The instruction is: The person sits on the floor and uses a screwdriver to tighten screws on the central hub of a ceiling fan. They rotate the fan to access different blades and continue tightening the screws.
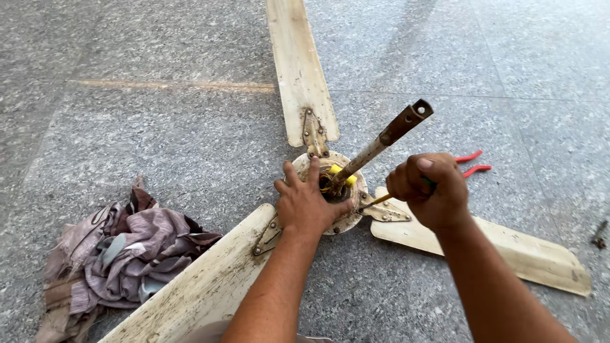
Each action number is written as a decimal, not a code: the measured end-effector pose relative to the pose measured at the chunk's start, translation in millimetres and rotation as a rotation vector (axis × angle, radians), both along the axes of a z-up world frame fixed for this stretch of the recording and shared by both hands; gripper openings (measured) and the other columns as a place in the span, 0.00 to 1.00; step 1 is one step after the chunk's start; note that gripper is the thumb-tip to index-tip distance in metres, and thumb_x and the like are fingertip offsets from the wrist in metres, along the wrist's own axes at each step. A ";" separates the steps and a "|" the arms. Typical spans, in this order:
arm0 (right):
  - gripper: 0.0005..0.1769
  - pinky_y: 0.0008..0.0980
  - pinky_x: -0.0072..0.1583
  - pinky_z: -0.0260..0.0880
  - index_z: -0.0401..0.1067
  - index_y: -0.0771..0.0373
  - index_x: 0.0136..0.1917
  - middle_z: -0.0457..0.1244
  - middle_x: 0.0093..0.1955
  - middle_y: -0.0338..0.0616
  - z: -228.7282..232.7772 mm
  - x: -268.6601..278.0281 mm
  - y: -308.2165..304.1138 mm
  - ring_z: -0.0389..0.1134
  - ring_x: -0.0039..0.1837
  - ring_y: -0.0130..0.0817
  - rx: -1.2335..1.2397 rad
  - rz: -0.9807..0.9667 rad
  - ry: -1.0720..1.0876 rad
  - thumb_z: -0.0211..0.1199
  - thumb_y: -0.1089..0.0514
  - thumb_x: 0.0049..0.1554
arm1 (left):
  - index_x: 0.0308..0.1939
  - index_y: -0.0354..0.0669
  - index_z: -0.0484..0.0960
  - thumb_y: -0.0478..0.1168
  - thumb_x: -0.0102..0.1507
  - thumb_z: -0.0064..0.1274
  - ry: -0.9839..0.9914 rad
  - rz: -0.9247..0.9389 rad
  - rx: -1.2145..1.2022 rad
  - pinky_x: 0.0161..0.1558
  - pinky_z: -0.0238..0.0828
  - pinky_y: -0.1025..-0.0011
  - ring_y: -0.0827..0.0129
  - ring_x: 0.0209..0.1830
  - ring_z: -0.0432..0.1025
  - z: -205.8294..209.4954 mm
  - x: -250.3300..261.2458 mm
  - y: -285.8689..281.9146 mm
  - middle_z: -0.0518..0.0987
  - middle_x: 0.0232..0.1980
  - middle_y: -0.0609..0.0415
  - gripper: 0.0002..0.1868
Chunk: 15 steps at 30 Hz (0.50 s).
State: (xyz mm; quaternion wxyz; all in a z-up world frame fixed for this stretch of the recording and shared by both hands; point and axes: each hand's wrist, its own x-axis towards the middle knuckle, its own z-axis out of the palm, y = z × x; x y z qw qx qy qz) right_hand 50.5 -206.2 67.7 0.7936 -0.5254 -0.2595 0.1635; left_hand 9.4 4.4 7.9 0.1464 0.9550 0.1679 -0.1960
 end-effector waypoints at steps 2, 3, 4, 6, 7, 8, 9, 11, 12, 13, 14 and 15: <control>0.25 0.41 0.39 0.48 0.51 0.57 0.27 0.46 0.24 0.39 3.6 4.1 -2.2 0.45 0.30 0.36 -0.030 0.049 -0.023 0.50 0.48 0.63 | 0.82 0.72 0.34 0.89 0.44 0.51 0.017 0.011 -0.020 0.43 0.84 0.62 0.30 0.77 0.47 0.8 1.1 1.5 0.36 0.83 0.36 0.72; 0.24 0.41 0.41 0.49 0.52 0.58 0.28 0.46 0.24 0.39 5.4 5.6 -4.4 0.46 0.31 0.37 -0.047 0.069 -0.034 0.50 0.48 0.62 | 0.82 0.72 0.34 0.89 0.44 0.51 0.027 0.014 -0.032 0.43 0.84 0.62 0.30 0.77 0.47 0.7 1.9 1.6 0.36 0.83 0.36 0.72; 0.24 0.41 0.41 0.50 0.52 0.58 0.28 0.46 0.24 0.39 6.0 8.2 -4.8 0.46 0.31 0.36 -0.032 0.084 -0.034 0.50 0.48 0.62 | 0.82 0.72 0.35 0.88 0.43 0.52 0.019 0.027 -0.048 0.43 0.85 0.63 0.30 0.77 0.47 0.2 2.6 3.2 0.36 0.83 0.36 0.72; 0.24 0.41 0.41 0.50 0.52 0.58 0.27 0.47 0.24 0.39 7.5 11.7 -8.9 0.46 0.31 0.36 -0.005 0.112 -0.031 0.49 0.49 0.62 | 0.82 0.73 0.36 0.87 0.43 0.53 0.005 0.050 -0.083 0.43 0.85 0.63 0.31 0.77 0.48 -1.5 2.8 5.5 0.37 0.83 0.37 0.72; 0.24 0.41 0.41 0.50 0.52 0.57 0.28 0.47 0.23 0.38 7.8 12.2 -11.1 0.45 0.31 0.35 0.013 0.104 -0.019 0.49 0.49 0.62 | 0.82 0.73 0.37 0.87 0.42 0.54 -0.001 0.062 -0.096 0.44 0.84 0.62 0.31 0.77 0.48 -2.3 3.1 6.9 0.37 0.83 0.37 0.72; 0.23 0.40 0.40 0.49 0.52 0.57 0.28 0.47 0.22 0.38 7.9 12.1 -13.6 0.45 0.31 0.34 0.032 0.097 -0.007 0.49 0.49 0.62 | 0.82 0.74 0.38 0.87 0.42 0.55 -0.007 0.073 -0.108 0.45 0.83 0.61 0.31 0.77 0.48 -3.0 3.2 8.1 0.37 0.83 0.36 0.72; 0.23 0.40 0.40 0.48 0.51 0.56 0.28 0.47 0.21 0.38 7.5 11.6 -15.8 0.44 0.31 0.33 0.049 0.088 0.006 0.50 0.50 0.63 | 0.82 0.74 0.39 0.87 0.42 0.56 -0.012 0.083 -0.122 0.46 0.82 0.60 0.31 0.77 0.48 -3.7 3.0 8.4 0.38 0.83 0.36 0.72; 0.23 0.40 0.39 0.48 0.51 0.56 0.28 0.46 0.21 0.38 6.1 13.3 -17.9 0.43 0.30 0.32 0.049 0.058 0.005 0.49 0.50 0.62 | 0.82 0.73 0.40 0.86 0.44 0.56 -0.007 0.085 -0.138 0.46 0.82 0.59 0.31 0.77 0.48 -4.8 3.6 10.0 0.38 0.83 0.36 0.71; 0.23 0.40 0.39 0.48 0.50 0.55 0.28 0.46 0.21 0.38 6.0 14.0 -18.7 0.42 0.30 0.32 0.050 0.043 0.004 0.49 0.50 0.62 | 0.82 0.73 0.41 0.85 0.44 0.56 -0.005 0.085 -0.147 0.46 0.82 0.58 0.30 0.77 0.48 -5.1 3.7 10.5 0.39 0.83 0.35 0.70; 0.23 0.40 0.38 0.47 0.50 0.56 0.27 0.46 0.21 0.38 5.9 14.6 -18.5 0.42 0.30 0.32 0.034 0.041 0.004 0.49 0.50 0.62 | 0.82 0.73 0.41 0.86 0.44 0.56 -0.004 0.081 -0.147 0.46 0.83 0.58 0.31 0.77 0.49 -4.9 3.7 10.5 0.39 0.83 0.35 0.70; 0.23 0.40 0.38 0.47 0.50 0.56 0.27 0.46 0.22 0.39 5.4 15.0 -17.1 0.42 0.29 0.32 0.019 0.039 0.004 0.49 0.50 0.62 | 0.82 0.73 0.40 0.86 0.44 0.55 -0.002 0.077 -0.148 0.46 0.83 0.59 0.31 0.77 0.50 -4.7 3.1 10.4 0.39 0.83 0.35 0.70; 0.24 0.40 0.38 0.46 0.49 0.56 0.27 0.46 0.22 0.39 5.3 16.2 -15.5 0.42 0.29 0.32 0.003 0.038 0.002 0.49 0.51 0.61 | 0.82 0.73 0.40 0.86 0.43 0.55 -0.002 0.074 -0.149 0.46 0.84 0.60 0.32 0.76 0.50 -4.6 3.0 10.3 0.39 0.84 0.35 0.70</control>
